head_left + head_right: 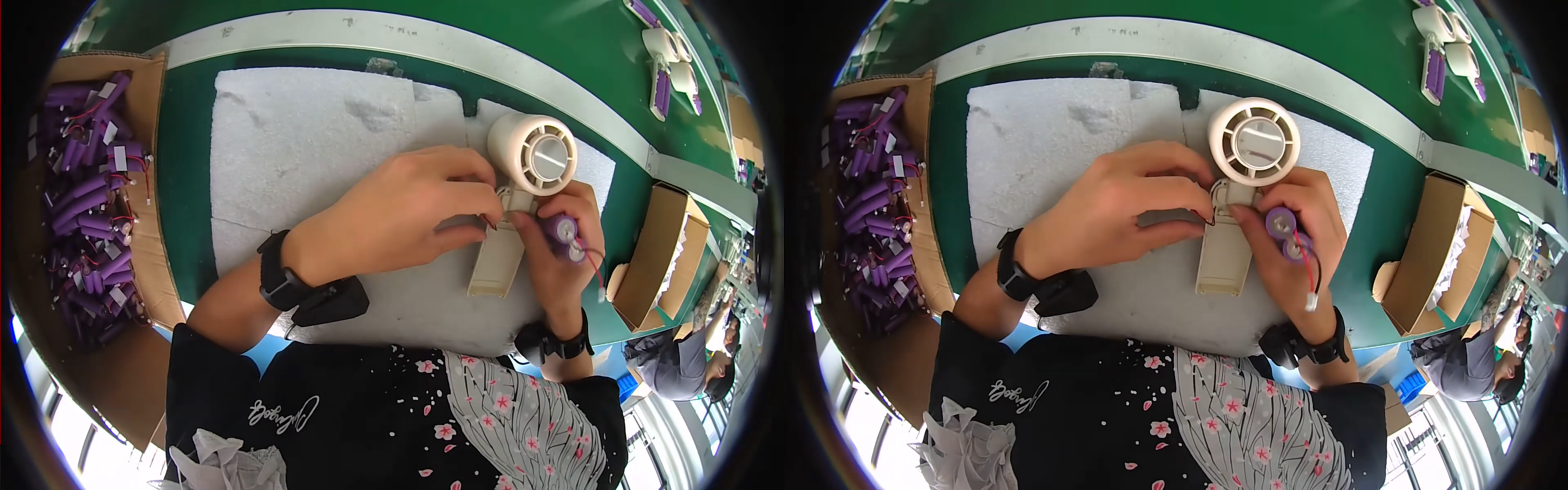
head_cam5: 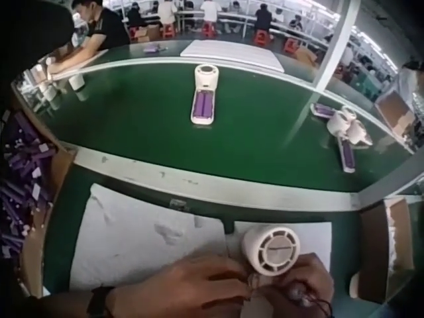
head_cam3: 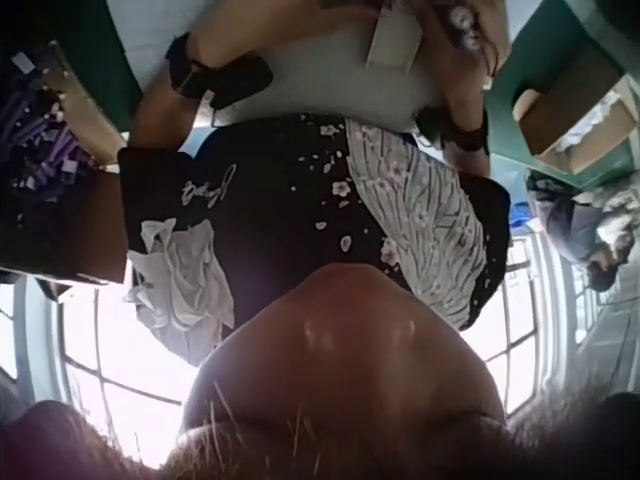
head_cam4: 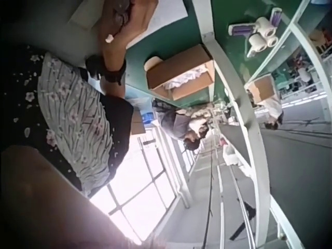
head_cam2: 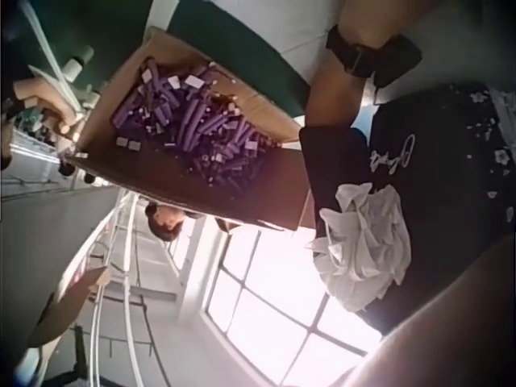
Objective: The person connects a battery pack to a circuit board inside a handheld fan casing by hand. They repeatedly plug and unplug the connector, press the board into the casing, and test the fan's display before setting the assembly on the workbench.
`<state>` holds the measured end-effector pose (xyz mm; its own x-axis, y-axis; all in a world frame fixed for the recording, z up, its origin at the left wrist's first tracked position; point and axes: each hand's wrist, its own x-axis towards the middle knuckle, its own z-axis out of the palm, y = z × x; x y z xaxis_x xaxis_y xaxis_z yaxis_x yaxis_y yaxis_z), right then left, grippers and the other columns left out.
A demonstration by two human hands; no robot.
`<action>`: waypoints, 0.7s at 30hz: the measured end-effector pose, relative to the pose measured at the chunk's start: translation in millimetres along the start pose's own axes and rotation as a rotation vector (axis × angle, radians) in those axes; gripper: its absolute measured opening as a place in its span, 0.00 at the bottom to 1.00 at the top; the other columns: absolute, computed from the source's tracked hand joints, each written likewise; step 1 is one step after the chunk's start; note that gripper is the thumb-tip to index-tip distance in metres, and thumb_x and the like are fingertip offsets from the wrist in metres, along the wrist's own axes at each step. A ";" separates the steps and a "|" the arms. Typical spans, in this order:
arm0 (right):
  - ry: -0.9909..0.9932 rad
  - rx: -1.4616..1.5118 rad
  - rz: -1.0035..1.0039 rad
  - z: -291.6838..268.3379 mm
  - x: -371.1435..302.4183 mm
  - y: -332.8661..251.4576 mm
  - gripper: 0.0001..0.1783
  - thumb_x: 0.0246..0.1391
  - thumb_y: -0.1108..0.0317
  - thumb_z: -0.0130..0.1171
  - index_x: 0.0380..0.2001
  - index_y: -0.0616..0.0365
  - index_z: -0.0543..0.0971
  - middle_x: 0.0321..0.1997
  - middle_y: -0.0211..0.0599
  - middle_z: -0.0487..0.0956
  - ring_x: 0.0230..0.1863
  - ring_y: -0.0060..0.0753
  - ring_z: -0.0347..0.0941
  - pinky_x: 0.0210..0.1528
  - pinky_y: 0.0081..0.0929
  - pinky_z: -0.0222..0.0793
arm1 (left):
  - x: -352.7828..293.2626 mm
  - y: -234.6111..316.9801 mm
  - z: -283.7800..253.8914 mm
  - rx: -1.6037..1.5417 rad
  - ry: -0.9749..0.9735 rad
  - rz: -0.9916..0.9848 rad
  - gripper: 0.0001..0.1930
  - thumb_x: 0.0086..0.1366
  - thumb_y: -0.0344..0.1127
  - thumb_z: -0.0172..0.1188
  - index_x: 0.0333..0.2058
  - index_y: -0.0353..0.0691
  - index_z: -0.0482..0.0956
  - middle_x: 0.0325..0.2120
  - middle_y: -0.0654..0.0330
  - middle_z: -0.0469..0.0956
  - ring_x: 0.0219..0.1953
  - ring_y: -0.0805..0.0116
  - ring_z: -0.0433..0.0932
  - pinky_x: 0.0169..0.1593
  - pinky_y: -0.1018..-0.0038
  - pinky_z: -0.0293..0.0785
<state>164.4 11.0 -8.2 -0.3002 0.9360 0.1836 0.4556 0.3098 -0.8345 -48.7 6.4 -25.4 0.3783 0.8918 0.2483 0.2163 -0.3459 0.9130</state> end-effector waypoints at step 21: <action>-0.190 -0.253 -0.252 1.9 -1.2 -18.3 0.15 0.31 0.78 0.71 0.24 0.54 0.76 0.30 0.29 0.81 0.36 0.39 0.69 0.39 0.28 0.66 | -0.3 2.5 -3.8 -0.072 -0.042 0.012 0.15 0.44 0.23 0.70 0.33 0.41 0.82 0.30 0.61 0.78 0.27 0.62 0.78 0.29 0.72 0.75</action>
<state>154.9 3.9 5.8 -0.5676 0.7854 0.2469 0.5328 0.5791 -0.6171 -51.7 6.4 -21.9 0.4180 0.8743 0.2468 0.1465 -0.3330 0.9315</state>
